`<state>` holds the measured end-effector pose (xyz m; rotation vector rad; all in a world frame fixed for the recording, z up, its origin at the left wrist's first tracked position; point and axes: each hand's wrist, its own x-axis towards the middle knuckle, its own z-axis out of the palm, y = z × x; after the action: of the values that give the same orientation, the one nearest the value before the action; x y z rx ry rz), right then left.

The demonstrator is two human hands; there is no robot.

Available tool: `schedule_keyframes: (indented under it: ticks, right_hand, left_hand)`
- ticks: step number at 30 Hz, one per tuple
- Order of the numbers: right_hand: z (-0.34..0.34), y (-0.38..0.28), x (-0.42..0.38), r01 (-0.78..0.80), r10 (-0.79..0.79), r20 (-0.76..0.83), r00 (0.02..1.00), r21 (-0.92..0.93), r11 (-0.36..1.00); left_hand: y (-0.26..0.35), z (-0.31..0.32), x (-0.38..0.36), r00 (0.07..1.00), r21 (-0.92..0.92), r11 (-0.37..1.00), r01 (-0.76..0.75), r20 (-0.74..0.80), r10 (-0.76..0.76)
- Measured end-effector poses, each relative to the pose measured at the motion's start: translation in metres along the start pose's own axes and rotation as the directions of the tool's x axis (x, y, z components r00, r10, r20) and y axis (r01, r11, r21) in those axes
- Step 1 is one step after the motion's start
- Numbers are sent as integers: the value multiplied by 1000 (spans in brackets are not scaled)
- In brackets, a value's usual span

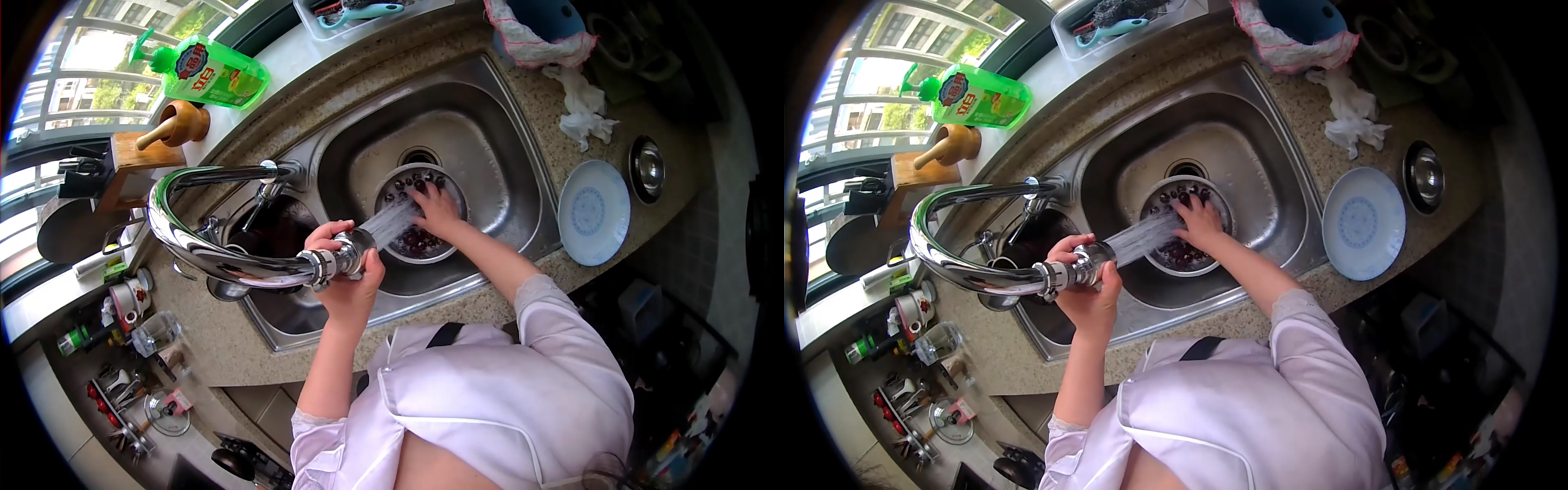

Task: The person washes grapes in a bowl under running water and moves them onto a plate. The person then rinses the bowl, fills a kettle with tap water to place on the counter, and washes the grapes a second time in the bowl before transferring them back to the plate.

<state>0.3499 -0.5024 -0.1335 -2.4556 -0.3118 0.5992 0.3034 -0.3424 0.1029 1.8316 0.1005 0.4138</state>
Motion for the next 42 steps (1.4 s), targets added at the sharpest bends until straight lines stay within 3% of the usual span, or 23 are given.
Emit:
schedule_keyframes:
  ticks: [2, 5, 7, 8, 10, 11, 12, 14, 16, 18, 19, 23, 24, 26, 28, 30, 31, 32, 35, 36, 39, 40, 42]
  right_hand:
    - [15, -22, 8, 10, 19, 105, 994, -269, 963]
    - [28, -38, -1, -43, 82, 149, 985, -244, 969]
    - [43, -26, -9, 147, -103, 129, 986, -399, 905]
    - [43, -16, -10, 147, -103, 129, 986, -401, 904]
    - [25, -5, -17, 436, -339, 310, 888, -339, 833]
    - [10, -3, -21, 452, -313, 398, 863, -329, 829]
    - [8, 5, -22, 451, -310, 400, 863, -333, 828]
    - [13, 23, -23, 298, -283, 97, 954, -389, 871]
    - [21, 22, -12, 243, -229, 84, 970, -388, 889]
    - [25, -10, -4, -34, 57, 60, 997, -330, 943]
    - [33, -21, -5, -61, 92, 72, 993, -354, 933]
    - [49, -20, -31, 249, -210, 157, 965, -302, 920]
    - [32, -14, -33, 248, -208, 157, 965, -304, 920]
    - [-1, -2, -20, 434, -282, 442, 851, -292, 852]
    - [19, 12, -12, 347, -240, 402, 884, -218, 912]
    - [59, 18, -1, 137, -183, -87, 979, -382, 914]
    - [53, -4, -6, -11, -19, -70, 997, -400, 916]
    - [42, -11, -14, -10, -22, -74, 997, -398, 917]
    - [-2, -10, -21, 373, -217, 449, 867, -295, 880]
    - [3, 2, -13, 373, -217, 446, 868, -298, 879]
    - [53, 26, -1, 113, -119, -17, 993, -186, 976]
    - [50, 15, -5, 112, -118, -23, 993, -183, 977]
    - [35, -4, -21, 160, -143, 71, 987, -409, 899]
  left_hand:
    - [1, 0, 0, 1000, -3, 1000, -17, 3, 17]
    - [3, -1, 0, 1000, -56, 998, 13, 1, -13]
    - [4, -4, -1, 999, -72, 997, 38, 32, -36]
    - [3, -5, 0, 999, -74, 997, 38, 31, -35]
    - [3, -6, 0, 998, -71, 997, 36, 45, -33]
    - [4, -6, 0, 998, -77, 996, 38, 45, -35]
    - [4, -6, 1, 998, -95, 995, 42, 49, -37]
    - [4, -6, 1, 998, -113, 992, 51, 53, -45]
    - [3, -4, 1, 999, -117, 992, 48, 28, -45]
    - [3, -3, 1, 999, -118, 992, 41, 30, -37]
    - [3, -4, 2, 999, -116, 993, 31, 32, -28]
    - [4, -5, 2, 997, -78, 995, 58, 52, -54]
    - [4, -4, 2, 998, -87, 995, 57, 46, -53]
    - [4, -3, 1, 998, -95, 994, 55, 41, -52]
    - [6, -2, 0, 998, -103, 993, 58, 26, -56]
    - [7, -2, 0, 998, -101, 993, 61, 28, -59]
    - [8, -2, 0, 998, -99, 993, 64, 29, -61]
    - [9, -3, 0, 998, -97, 994, 59, 29, -56]
    - [9, -4, -1, 993, -118, 986, 117, 34, -113]
    - [9, -4, -1, 991, -123, 983, 133, 26, -131]
    - [9, -2, -4, 988, -142, 978, 153, 7, -154]
    - [10, -1, -2, 988, -157, 975, 154, 4, -155]
    - [9, -1, -1, 990, -144, 980, 140, 7, -141]
